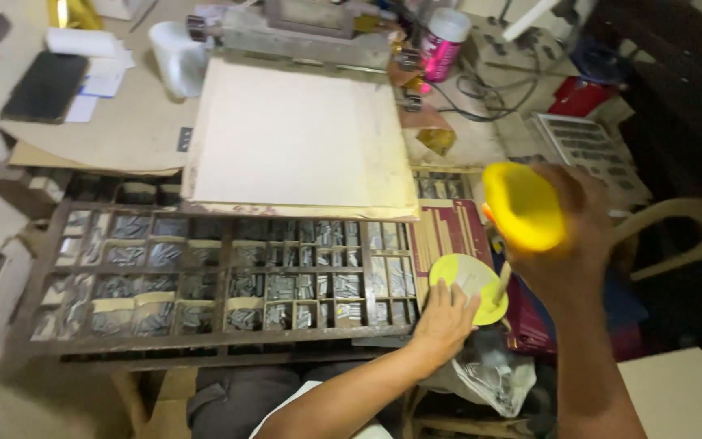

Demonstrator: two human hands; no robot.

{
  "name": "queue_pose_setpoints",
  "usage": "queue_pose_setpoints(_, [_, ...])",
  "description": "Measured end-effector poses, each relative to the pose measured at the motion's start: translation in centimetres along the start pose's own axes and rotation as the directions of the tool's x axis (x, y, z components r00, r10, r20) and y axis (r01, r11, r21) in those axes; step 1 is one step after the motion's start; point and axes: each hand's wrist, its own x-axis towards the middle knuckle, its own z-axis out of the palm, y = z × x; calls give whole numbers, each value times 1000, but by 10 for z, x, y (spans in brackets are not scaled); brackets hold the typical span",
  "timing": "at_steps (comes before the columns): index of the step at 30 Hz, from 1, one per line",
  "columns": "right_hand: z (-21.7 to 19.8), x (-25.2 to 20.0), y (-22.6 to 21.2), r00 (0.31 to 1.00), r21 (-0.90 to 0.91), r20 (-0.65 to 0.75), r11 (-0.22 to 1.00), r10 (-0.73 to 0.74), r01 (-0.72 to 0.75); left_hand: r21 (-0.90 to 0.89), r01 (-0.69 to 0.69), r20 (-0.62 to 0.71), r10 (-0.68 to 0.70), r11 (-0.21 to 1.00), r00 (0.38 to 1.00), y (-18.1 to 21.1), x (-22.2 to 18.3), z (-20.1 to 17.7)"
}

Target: Manually selecting and arranging individual metal type characters from a type case to prepare for printing.

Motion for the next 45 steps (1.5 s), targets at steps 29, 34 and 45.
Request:
queue_pose_setpoints(29, [4, -158, -53, 719, -77, -338, 744, 607, -664, 298, 208, -791, 119, 932, 600, -247, 5, -273])
queue_pose_setpoints(34, [79, -128, -57, 781, 309, 213, 718, 587, -624, 237, 192, -772, 65, 952, 632, -245, -1, -270])
queue_pose_setpoints(45, [300, 98, 100, 91, 211, 605, -50, 791, -976, 96, 235, -716, -97, 967, 691, -245, 3, -272])
